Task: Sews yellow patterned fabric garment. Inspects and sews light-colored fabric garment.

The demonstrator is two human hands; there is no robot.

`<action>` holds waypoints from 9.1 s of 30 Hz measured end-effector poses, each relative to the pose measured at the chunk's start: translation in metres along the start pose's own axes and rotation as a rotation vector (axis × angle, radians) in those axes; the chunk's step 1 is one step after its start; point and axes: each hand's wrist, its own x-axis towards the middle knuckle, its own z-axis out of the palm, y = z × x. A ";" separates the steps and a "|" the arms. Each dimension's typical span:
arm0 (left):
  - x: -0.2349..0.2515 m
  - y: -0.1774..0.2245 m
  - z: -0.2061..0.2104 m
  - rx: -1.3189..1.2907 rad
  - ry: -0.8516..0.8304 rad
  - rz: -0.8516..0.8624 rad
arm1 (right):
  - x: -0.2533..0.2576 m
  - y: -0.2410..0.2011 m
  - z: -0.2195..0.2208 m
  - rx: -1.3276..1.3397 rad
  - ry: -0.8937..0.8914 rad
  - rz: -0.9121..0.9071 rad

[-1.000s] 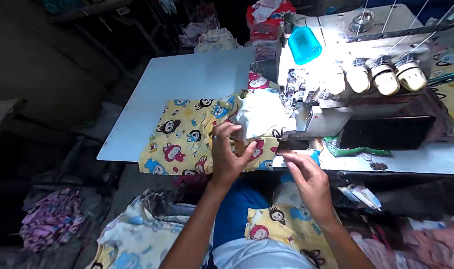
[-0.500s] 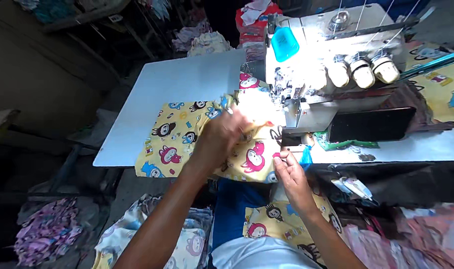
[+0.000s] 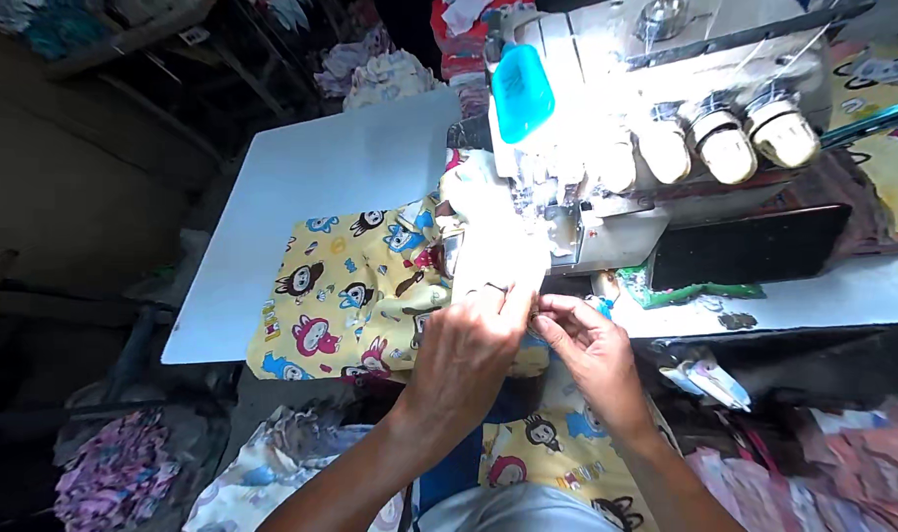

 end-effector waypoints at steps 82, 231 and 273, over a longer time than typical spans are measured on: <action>0.042 -0.056 0.027 -0.126 -0.083 -0.309 | 0.019 -0.012 -0.009 -0.916 0.030 -0.450; -0.093 -0.130 -0.129 -0.939 0.166 -0.215 | 0.023 -0.165 -0.023 -0.806 0.119 -0.819; -0.052 -0.141 -0.185 -0.024 0.311 -0.234 | 0.032 -0.129 -0.062 -0.433 -0.163 -0.267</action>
